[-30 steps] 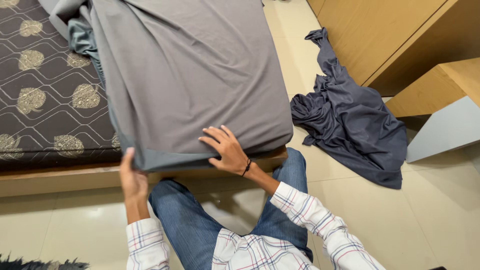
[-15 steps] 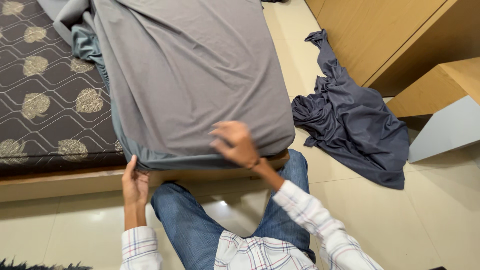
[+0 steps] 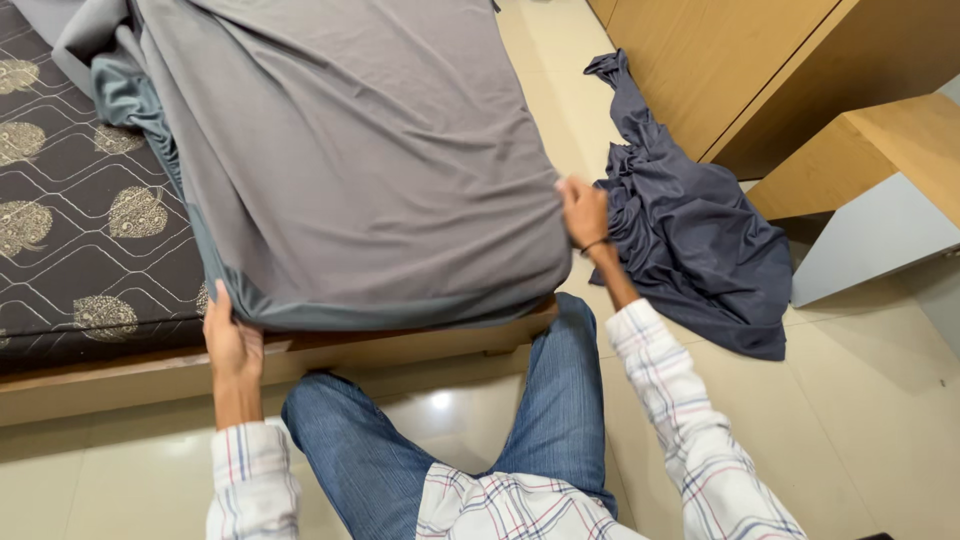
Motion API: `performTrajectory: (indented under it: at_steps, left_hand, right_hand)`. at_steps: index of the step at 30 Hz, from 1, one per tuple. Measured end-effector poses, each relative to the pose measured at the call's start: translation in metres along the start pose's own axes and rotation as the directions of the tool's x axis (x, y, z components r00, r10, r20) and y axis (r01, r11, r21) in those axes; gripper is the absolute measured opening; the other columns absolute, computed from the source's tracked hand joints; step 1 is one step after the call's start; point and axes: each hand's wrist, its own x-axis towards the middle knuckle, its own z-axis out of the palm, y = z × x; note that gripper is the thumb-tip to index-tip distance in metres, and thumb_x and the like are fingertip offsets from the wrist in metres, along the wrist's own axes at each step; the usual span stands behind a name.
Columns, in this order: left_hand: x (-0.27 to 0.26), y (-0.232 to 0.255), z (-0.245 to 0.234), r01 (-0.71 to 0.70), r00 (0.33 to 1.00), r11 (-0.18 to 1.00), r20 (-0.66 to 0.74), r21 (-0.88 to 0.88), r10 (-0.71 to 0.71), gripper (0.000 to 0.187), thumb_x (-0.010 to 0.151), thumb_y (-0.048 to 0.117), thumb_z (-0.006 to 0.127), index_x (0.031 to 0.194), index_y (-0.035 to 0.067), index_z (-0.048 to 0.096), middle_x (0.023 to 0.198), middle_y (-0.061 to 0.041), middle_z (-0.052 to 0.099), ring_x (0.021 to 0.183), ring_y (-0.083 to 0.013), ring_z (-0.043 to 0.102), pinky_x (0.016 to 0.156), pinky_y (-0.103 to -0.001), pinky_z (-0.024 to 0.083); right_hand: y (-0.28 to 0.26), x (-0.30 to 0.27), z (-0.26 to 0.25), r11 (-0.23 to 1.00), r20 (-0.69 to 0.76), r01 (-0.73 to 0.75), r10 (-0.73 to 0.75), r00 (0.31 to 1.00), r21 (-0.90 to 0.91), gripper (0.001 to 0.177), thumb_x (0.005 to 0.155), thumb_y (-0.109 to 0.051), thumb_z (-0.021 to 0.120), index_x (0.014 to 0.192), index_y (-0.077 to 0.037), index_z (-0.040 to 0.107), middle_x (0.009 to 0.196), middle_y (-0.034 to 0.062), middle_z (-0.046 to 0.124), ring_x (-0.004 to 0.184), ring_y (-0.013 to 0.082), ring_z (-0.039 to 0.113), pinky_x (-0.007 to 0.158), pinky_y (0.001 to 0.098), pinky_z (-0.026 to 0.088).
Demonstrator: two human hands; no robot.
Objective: The person spreads a fitted sheet over a mattress and tucks the edges under the mattress along the sides and corners.
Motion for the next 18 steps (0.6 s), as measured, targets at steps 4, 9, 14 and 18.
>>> performTrajectory:
  at_steps: [4, 9, 14, 18]
  left_hand:
    - [-0.065, -0.009, 0.013, 0.059, 0.996, 0.994, -0.075, 0.089, -0.053, 0.030, 0.112, 0.030, 0.051, 0.132, 0.008, 0.057, 0.122, -0.002, 0.067, 0.108, -0.0110, 0.065, 0.095, -0.028, 0.054]
    - [-0.111, -0.034, -0.025, 0.170, 0.979, 0.977, -0.134, 0.125, -0.153, 0.029, 0.108, 0.027, 0.051, 0.128, 0.007, 0.060, 0.120, -0.001, 0.070, 0.104, -0.0090, 0.067, 0.091, -0.025, 0.056]
    - [-0.075, -0.015, -0.060, 0.134, 0.991, 0.943, -0.043, 0.305, -0.127, 0.025, 0.117, 0.025, 0.057, 0.106, 0.003, 0.064, 0.092, -0.004, 0.065, 0.078, -0.0117, 0.056, 0.072, -0.027, 0.049]
    - [-0.027, 0.021, -0.016, 0.123, 0.992, 0.983, -0.050, 0.136, -0.117, 0.017, 0.113, 0.025, 0.059, 0.107, 0.010, 0.064, 0.095, 0.000, 0.066, 0.084, -0.0103, 0.063, 0.083, -0.028, 0.056]
  right_hand:
    - [0.036, 0.032, -0.014, 0.959, -0.010, -0.280, 0.280, 0.960, -0.045, 0.037, 0.101, -0.034, 0.066, 0.087, 0.000, 0.063, 0.074, 0.0216, 0.063, 0.066, 0.0399, 0.064, 0.062, 0.0454, 0.044]
    - [0.012, 0.006, -0.027, 0.967, 0.124, -0.239, 0.228, 0.966, 0.085, 0.033, 0.101, -0.032, 0.068, 0.094, 0.000, 0.063, 0.076, 0.0188, 0.064, 0.071, 0.0355, 0.064, 0.065, 0.0396, 0.048]
    - [-0.085, -0.019, -0.045, 0.986, 0.053, 0.049, -0.058, 0.997, 0.160, 0.030, 0.088, -0.024, 0.074, 0.107, -0.003, 0.065, 0.102, 0.0154, 0.069, 0.095, 0.0325, 0.066, 0.086, 0.0399, 0.052]
    - [-0.158, -0.047, -0.053, 0.931, 0.238, 0.346, -0.363, 0.901, 0.114, 0.036, 0.091, -0.039, 0.076, 0.111, -0.010, 0.070, 0.120, 0.0146, 0.068, 0.115, 0.0312, 0.062, 0.102, 0.0434, 0.047]
